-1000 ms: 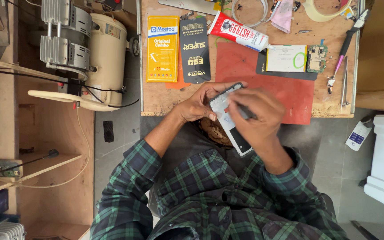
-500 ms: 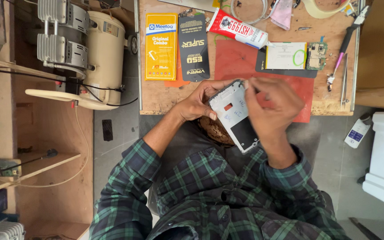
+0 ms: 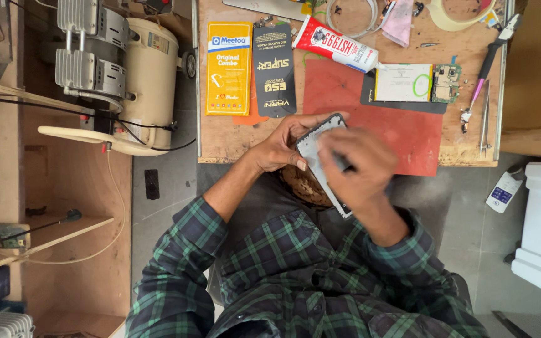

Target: The person cleans the edges of a white smartphone back cover with a small tool, then uses a cloth to wipe the surface. The person continues to scrape and clean the edges and corners of the back cover.

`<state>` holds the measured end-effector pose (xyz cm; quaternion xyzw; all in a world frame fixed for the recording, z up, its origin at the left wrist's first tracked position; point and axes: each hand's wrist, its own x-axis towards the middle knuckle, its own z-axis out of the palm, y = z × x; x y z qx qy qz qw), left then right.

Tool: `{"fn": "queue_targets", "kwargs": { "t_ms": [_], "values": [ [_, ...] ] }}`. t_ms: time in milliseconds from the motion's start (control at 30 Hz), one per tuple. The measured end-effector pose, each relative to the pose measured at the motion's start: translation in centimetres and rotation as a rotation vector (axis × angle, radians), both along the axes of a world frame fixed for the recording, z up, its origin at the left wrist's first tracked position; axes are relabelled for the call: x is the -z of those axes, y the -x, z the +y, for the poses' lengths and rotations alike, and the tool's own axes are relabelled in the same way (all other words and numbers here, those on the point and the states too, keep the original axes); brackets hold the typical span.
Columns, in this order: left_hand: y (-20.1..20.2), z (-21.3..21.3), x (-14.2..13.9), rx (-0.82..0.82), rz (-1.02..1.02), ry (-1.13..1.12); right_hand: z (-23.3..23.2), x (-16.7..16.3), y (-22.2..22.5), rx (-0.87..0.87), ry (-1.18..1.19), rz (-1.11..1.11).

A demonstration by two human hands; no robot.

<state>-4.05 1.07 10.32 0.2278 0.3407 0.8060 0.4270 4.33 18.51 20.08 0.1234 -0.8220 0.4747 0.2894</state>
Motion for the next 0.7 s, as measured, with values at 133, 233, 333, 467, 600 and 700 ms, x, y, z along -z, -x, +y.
{"fn": "queue_targets", "kwargs": {
  "t_ms": [133,233,333,467,600,700],
  "values": [
    [-0.3,0.1,-0.6,-0.008,0.031,-0.049,0.3,0.0,-0.2,-0.008,0.009,-0.026],
    [-0.4,0.1,-1.0,-0.003,-0.002,-0.072,1.5,0.0,0.1,0.063,0.098,-0.076],
    [-0.4,0.0,-1.3,-0.002,0.022,-0.063,1.8,0.3,0.3,0.063,0.141,-0.067],
    [-0.4,0.1,-1.2,0.006,0.015,-0.047,1.6,0.5,0.3,0.062,0.132,-0.055],
    [-0.5,0.1,-1.0,0.001,0.013,-0.055,1.5,0.3,0.4,0.052,0.146,-0.062],
    [-0.5,0.1,-0.8,0.000,0.018,-0.053,1.6,0.3,0.4,0.052,0.128,-0.053]
  ]
}}
